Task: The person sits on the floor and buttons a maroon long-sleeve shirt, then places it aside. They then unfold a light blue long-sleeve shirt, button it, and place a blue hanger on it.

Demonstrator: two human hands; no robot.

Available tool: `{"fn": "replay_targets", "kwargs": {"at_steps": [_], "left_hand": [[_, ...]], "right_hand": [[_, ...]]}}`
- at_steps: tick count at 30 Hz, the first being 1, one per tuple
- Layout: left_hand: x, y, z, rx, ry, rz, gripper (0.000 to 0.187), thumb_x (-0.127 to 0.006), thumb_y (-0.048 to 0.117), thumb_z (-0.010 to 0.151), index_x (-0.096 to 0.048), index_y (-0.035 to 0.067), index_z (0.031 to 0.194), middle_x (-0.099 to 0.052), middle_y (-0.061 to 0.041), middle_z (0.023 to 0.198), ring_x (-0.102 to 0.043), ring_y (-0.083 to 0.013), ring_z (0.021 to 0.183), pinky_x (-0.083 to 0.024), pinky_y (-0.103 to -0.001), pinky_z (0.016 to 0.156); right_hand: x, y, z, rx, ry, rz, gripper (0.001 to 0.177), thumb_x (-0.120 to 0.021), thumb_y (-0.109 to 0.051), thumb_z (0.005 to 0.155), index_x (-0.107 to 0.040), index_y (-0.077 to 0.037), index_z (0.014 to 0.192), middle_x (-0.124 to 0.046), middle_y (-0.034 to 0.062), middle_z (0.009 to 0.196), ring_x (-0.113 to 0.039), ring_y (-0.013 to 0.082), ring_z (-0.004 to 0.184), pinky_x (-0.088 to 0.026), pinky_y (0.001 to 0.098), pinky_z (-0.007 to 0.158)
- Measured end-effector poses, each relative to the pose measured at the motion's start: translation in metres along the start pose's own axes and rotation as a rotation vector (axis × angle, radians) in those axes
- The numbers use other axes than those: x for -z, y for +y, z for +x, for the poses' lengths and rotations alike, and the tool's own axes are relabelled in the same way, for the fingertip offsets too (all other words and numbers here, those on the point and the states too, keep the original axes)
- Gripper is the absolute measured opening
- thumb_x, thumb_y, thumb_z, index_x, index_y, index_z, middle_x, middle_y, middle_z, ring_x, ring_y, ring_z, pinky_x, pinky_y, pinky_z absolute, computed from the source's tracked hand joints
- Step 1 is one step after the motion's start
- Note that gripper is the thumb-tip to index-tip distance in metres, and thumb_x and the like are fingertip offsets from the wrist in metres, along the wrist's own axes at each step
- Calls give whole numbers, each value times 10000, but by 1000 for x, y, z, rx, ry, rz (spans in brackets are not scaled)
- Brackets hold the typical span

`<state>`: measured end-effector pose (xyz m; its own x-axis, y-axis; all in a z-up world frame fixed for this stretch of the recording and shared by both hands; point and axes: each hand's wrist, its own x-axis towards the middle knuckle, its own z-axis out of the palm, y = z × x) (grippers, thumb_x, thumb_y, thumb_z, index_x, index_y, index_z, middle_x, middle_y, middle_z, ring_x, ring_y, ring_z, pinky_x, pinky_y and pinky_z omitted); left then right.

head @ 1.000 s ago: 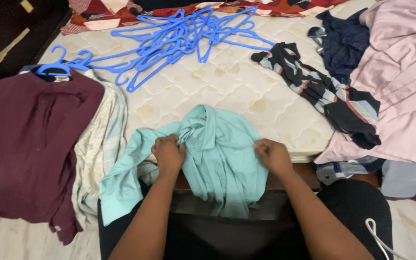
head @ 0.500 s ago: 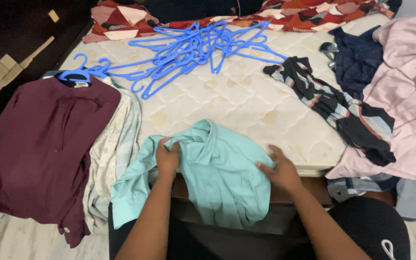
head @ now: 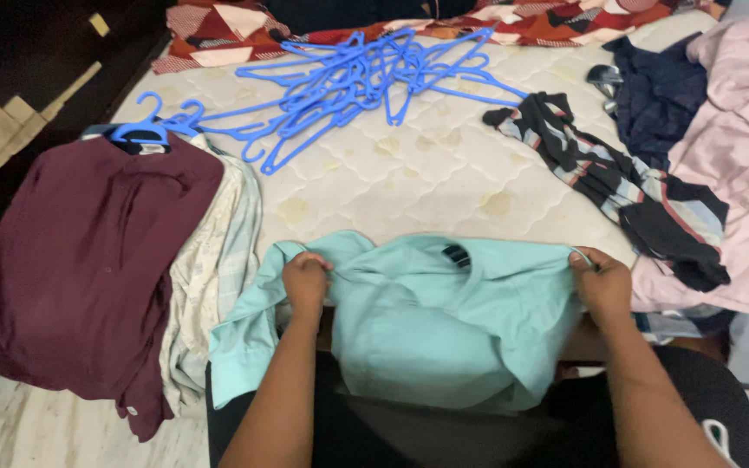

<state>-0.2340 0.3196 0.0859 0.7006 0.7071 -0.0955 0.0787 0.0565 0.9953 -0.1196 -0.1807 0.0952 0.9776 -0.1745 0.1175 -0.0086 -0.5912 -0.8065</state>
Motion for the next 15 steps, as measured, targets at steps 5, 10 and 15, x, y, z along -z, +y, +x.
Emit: {"fn": "replay_targets", "kwargs": {"at_steps": [5, 10, 15], "left_hand": [[-31, 8, -44, -588, -171, 471, 151, -571, 78, 888, -699, 1, 867, -706, -189, 863, -670, -360, 796, -532, -431, 730], [-71, 11, -97, -851, -253, 543, 189, -623, 159, 933, -688, 10, 1029, -667, -249, 1135, -608, -428, 1095, -507, -503, 934], [-75, 28, -109, -844, -244, 674, 459, -749, 376, 845, -669, -17, 1069, -692, -222, 1028, -596, -412, 1010, -457, -544, 856]], "right_hand": [[-28, 24, -8, 278, 135, -152, 276, -678, -283, 969, -762, -91, 1149, -743, 209, 950, -718, 347, 872, -551, 439, 800], [-36, 7, -14, 140, 160, -203, 265, -635, -290, 984, -749, -91, 1117, -739, 205, 957, -707, 387, 910, -537, 457, 834], [-33, 7, -16, 137, 129, -199, 284, -604, -305, 1003, -734, -87, 1130, -738, 205, 992, -697, 395, 956, -528, 464, 861]]}}
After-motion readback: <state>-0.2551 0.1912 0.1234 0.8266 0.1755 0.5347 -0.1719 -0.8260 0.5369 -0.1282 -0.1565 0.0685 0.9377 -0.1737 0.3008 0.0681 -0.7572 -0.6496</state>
